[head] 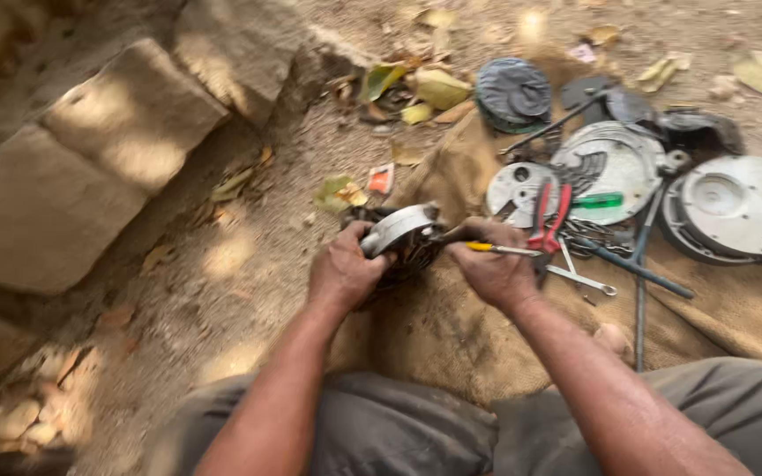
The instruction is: The person scrubs the inside of a circular metal engine casing with a yellow-handled brush and wipes it with a dark cloth. The person rotates the casing to access different areas and continues scrubbing and wiping throughout the clip.
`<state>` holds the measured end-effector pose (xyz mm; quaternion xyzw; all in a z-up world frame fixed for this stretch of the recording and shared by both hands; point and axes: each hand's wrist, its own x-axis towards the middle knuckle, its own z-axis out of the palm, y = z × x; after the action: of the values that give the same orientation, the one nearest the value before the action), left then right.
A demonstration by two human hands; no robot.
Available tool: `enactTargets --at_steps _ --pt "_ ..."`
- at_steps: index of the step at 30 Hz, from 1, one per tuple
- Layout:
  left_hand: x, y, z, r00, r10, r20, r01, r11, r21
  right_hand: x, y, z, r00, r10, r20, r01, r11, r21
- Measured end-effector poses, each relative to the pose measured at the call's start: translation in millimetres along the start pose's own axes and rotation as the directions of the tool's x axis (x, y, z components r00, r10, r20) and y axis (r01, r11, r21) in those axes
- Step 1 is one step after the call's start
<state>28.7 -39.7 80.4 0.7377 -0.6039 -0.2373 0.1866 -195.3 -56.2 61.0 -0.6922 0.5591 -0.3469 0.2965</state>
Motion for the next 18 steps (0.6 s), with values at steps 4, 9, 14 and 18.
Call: enactTargets --at_steps 4,9,14,18 --pt "8 30 -13 0.986 0.076 0.145 -0.112 0.958 0.263 -3 11 2 0.999 0.043 0.005 -0.043 0.998 0.044" --pt "18 66 -15 0.967 -0.010 0.256 -0.093 0.916 0.390 8 22 6 0.971 0.195 0.141 -0.239 0.848 0.474" --pt "17 68 -3 0.966 -0.001 0.260 -0.107 0.909 0.402 11 39 13 0.915 0.341 0.215 -0.400 0.699 0.593" --pt "16 64 -2 0.969 -0.007 0.247 -0.094 0.915 0.392 15 39 10 0.834 0.460 0.304 -0.517 0.460 0.722"
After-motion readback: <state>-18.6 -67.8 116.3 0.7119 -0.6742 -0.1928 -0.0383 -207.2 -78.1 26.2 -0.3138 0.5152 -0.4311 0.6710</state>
